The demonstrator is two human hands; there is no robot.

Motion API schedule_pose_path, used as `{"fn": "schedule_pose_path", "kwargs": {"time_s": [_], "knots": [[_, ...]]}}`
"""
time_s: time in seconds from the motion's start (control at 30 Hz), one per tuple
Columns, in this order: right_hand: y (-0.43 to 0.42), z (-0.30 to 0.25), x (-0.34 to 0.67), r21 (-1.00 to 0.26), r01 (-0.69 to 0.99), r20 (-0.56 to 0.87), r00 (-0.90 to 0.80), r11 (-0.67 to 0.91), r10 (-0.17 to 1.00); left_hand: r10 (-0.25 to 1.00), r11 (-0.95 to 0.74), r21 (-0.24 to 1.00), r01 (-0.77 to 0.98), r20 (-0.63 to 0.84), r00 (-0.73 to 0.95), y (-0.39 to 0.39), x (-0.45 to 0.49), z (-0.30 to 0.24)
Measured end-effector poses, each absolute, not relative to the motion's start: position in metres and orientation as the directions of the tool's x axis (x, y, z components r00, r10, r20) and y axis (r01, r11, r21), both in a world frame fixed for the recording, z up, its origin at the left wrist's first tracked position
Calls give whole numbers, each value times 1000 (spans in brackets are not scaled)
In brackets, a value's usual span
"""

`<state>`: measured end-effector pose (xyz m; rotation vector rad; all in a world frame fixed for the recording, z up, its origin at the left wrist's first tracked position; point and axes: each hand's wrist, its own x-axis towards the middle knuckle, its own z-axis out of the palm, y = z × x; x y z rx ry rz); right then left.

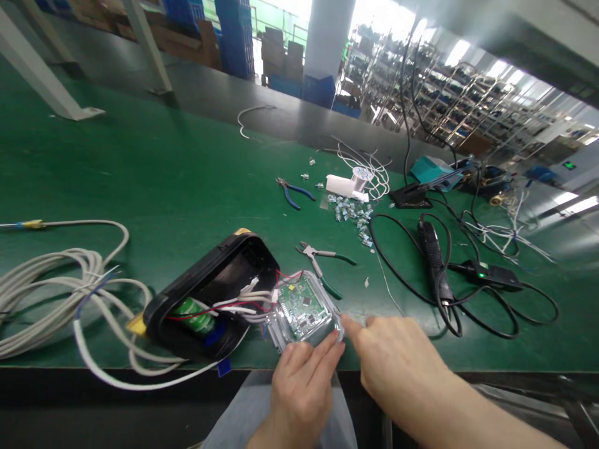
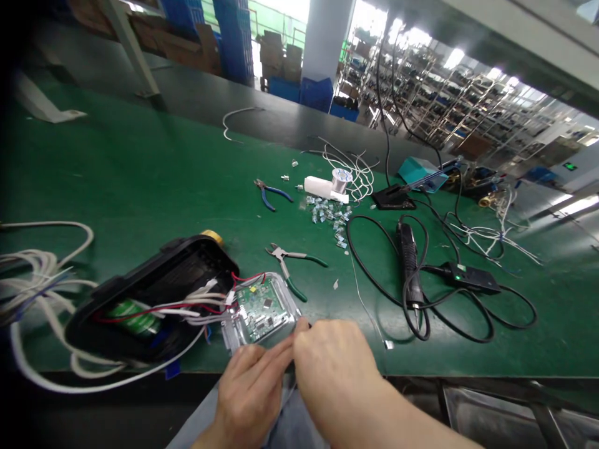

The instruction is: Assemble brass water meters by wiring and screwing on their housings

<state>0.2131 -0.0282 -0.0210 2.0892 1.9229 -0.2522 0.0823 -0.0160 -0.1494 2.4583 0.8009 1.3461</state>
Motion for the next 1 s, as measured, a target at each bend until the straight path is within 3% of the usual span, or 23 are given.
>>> {"fn": "schedule_pose_path", "kwargs": {"time_s": [0.2, 0.3, 0.4, 0.57, 0.63, 0.73, 0.8, 1.0], "knots": [[-26, -38, 274, -500, 865, -307, -126, -47, 943, 548, -833, 404, 377, 694, 467, -17, 83, -149], [-30, -48, 287, -634, 771, -277, -152, -62, 949, 531, -843, 384, 377, 707, 467, -17, 83, -148], [-37, -53, 281, -630, 776, -249, -156, -38, 956, 523, -849, 389, 358, 711, 470, -16, 83, -149], [-58, -56, 258, -203, 978, -190, -92, 52, 977, 571, -820, 464, 333, 692, 442, -15, 81, -150], [-62, -59, 258, -277, 961, -174, -71, 21, 982, 570, -822, 475, 314, 695, 439, -16, 77, -149], [-62, -63, 266, -614, 786, -187, -61, -68, 980, 557, -830, 489, 269, 700, 446, -14, 71, -147], [-60, -64, 271, -719, 688, -204, -70, -101, 976, 547, -835, 497, 236, 705, 451, -13, 67, -147], [-65, -65, 266, -670, 735, -196, -39, -104, 980, 512, -851, 490, 190, 692, 508, -10, 57, -148]]}}
